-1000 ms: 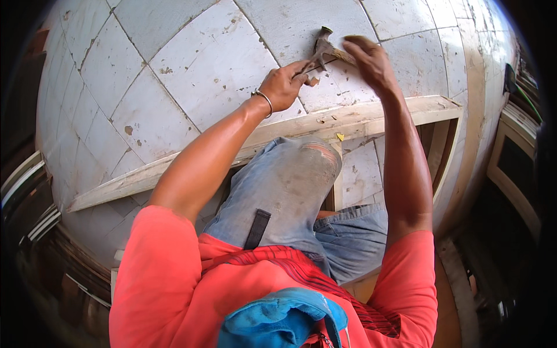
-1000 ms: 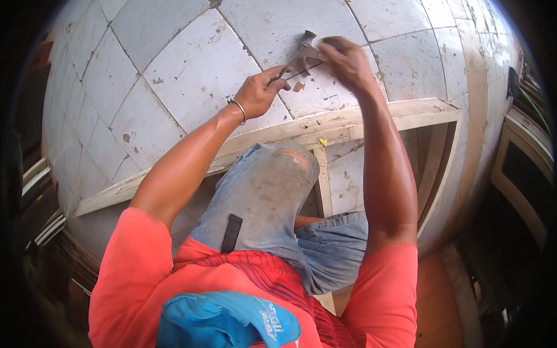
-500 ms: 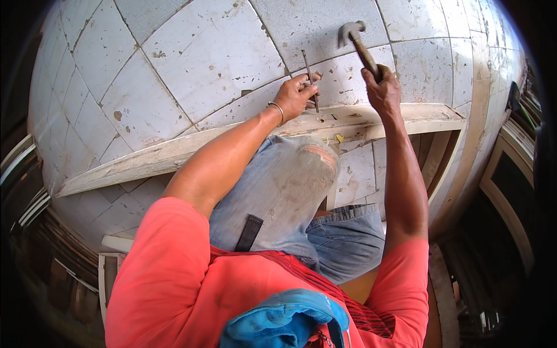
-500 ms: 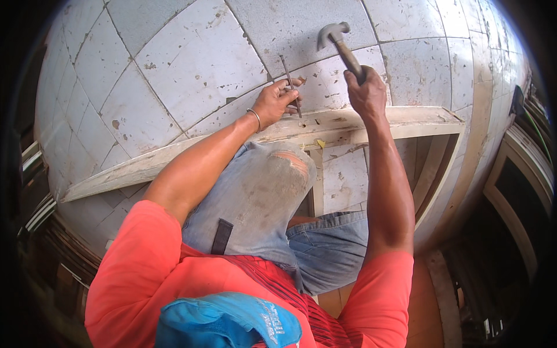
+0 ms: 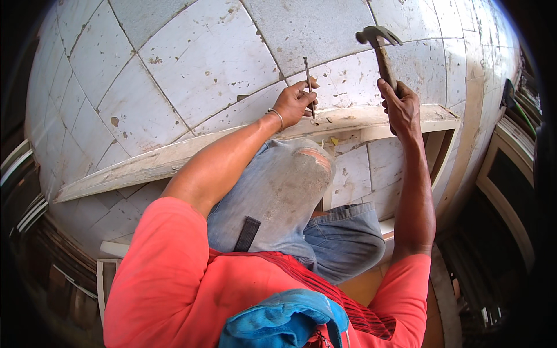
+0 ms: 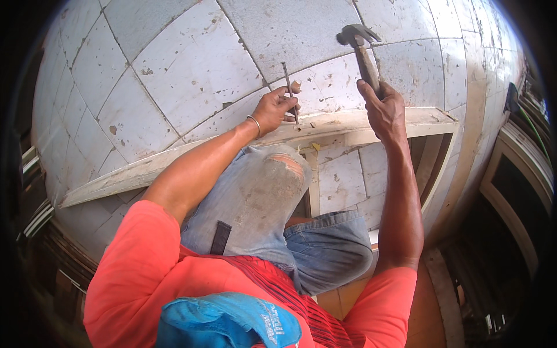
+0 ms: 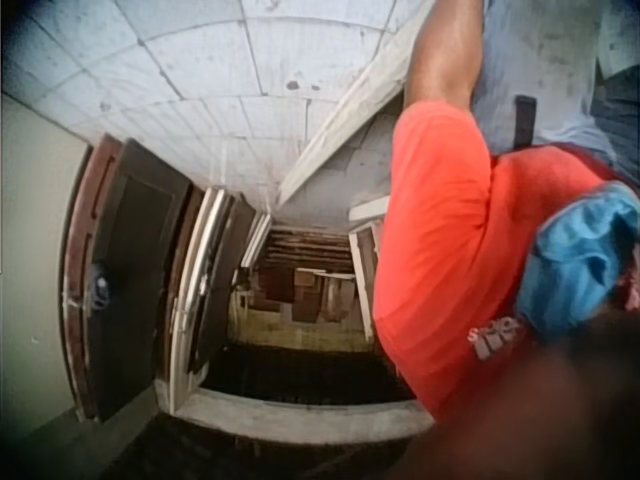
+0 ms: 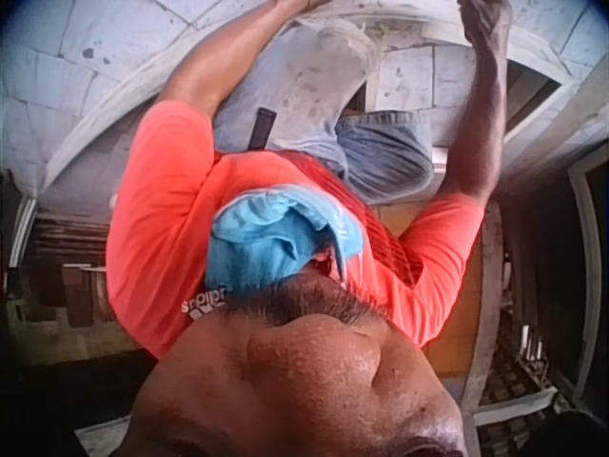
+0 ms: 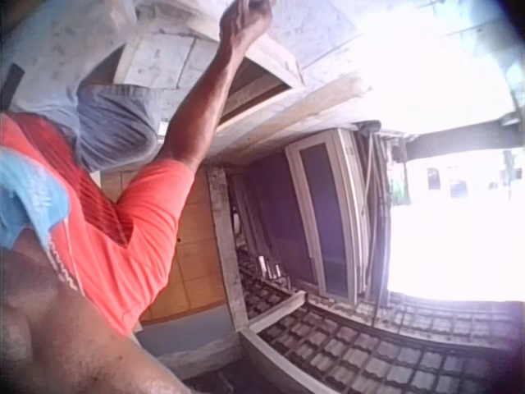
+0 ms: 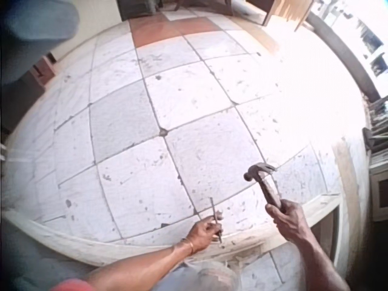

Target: The person hammers nails into a wooden frame and uses pliers to adjust a nail.

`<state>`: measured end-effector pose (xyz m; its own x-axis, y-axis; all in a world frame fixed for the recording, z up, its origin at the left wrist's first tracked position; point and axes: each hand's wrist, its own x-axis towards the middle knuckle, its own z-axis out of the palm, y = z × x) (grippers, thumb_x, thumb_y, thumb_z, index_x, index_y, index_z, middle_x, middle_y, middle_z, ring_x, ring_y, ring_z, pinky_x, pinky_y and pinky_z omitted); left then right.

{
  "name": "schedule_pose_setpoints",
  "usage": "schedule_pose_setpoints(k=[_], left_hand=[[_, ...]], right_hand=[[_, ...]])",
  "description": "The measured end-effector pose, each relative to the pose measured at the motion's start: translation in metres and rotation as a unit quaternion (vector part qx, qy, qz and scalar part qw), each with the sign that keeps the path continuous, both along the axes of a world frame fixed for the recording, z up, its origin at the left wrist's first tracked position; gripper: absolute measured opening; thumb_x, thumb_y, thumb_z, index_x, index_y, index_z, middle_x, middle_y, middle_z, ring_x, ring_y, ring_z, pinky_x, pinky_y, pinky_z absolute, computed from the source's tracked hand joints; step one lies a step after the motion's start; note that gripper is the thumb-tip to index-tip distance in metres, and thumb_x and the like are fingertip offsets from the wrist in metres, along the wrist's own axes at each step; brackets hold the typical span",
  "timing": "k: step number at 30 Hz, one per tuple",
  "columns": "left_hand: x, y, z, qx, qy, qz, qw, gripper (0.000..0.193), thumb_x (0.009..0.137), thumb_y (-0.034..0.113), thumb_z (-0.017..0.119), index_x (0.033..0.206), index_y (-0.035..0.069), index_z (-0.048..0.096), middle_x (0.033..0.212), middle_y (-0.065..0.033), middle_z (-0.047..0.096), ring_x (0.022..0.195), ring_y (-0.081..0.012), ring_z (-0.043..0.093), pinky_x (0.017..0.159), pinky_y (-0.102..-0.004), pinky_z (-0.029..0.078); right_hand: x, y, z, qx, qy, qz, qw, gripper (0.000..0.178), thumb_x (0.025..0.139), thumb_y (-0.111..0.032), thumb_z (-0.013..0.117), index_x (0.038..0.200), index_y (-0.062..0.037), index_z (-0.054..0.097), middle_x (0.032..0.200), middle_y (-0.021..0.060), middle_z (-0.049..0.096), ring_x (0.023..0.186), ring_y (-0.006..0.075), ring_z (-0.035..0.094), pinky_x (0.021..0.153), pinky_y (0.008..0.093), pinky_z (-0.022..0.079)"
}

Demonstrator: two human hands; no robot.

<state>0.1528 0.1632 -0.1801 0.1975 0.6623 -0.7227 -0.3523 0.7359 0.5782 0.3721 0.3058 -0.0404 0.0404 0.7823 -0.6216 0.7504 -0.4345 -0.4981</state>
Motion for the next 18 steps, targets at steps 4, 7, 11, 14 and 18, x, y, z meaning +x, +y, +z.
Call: schedule_pose_setpoints(k=[4, 7, 11, 14, 18], left_hand=[[0.001, 0.001, 0.000, 0.017, 0.025, -0.014, 0.999, 0.030, 0.104, 0.021, 0.060, 0.134, 0.016, 0.061, 0.095, -0.0029, 0.069, 0.086, -0.0108, 0.068, 0.069, -0.0280, 0.061], [0.002, 0.001, -0.002, 0.040, 0.017, -0.025, 0.999, 0.031, 0.104, 0.022, 0.060, 0.134, 0.016, 0.060, 0.094, -0.0028, 0.069, 0.084, -0.0099, 0.067, 0.069, -0.0275, 0.060], [0.004, 0.004, 0.002, 0.058, 0.038, -0.040, 0.997, 0.033, 0.104, 0.021, 0.057, 0.136, 0.015, 0.059, 0.095, -0.0036, 0.069, 0.082, -0.0099, 0.066, 0.070, -0.0277, 0.060], [0.005, 0.005, 0.004, 0.075, 0.053, -0.053, 0.994, 0.033, 0.104, 0.021, 0.057, 0.137, 0.014, 0.059, 0.095, -0.0042, 0.069, 0.082, -0.0101, 0.066, 0.070, -0.0277, 0.060], [0.002, 0.001, 0.002, 0.063, 0.069, -0.052, 0.994, 0.034, 0.104, 0.021, 0.057, 0.137, 0.014, 0.059, 0.094, -0.0048, 0.070, 0.083, -0.0104, 0.066, 0.069, -0.0276, 0.060]], right_hand=[[-0.019, 0.004, 0.015, -0.018, -0.059, 0.120, 0.991, 0.053, 0.095, -0.043, 0.070, 0.120, 0.0032, 0.068, 0.080, 0.0145, 0.067, 0.075, 0.0228, 0.063, 0.072, 0.0409, 0.052], [-0.045, 0.021, 0.039, -0.016, -0.049, 0.237, 0.970, 0.057, 0.096, -0.034, 0.070, 0.143, -0.0063, 0.057, 0.091, 0.0211, 0.073, 0.081, 0.0265, 0.070, 0.077, 0.0416, 0.054], [-0.081, 0.056, 0.056, 0.048, -0.050, 0.279, 0.958, 0.052, 0.098, -0.033, 0.067, 0.147, -0.0196, 0.057, 0.096, 0.0197, 0.074, 0.081, 0.0286, 0.070, 0.075, 0.0429, 0.054], [-0.089, 0.067, 0.035, 0.171, -0.022, 0.285, 0.943, 0.047, 0.099, -0.032, 0.064, 0.144, -0.0204, 0.061, 0.087, 0.0172, 0.073, 0.071, 0.0238, 0.069, 0.070, 0.0422, 0.056], [-0.123, 0.085, 0.058, -0.058, -0.086, 0.426, 0.899, 0.041, 0.100, -0.024, 0.065, 0.141, -0.0227, 0.064, 0.065, 0.0059, 0.061, 0.050, 0.0124, 0.058, 0.043, 0.0308, 0.049]])
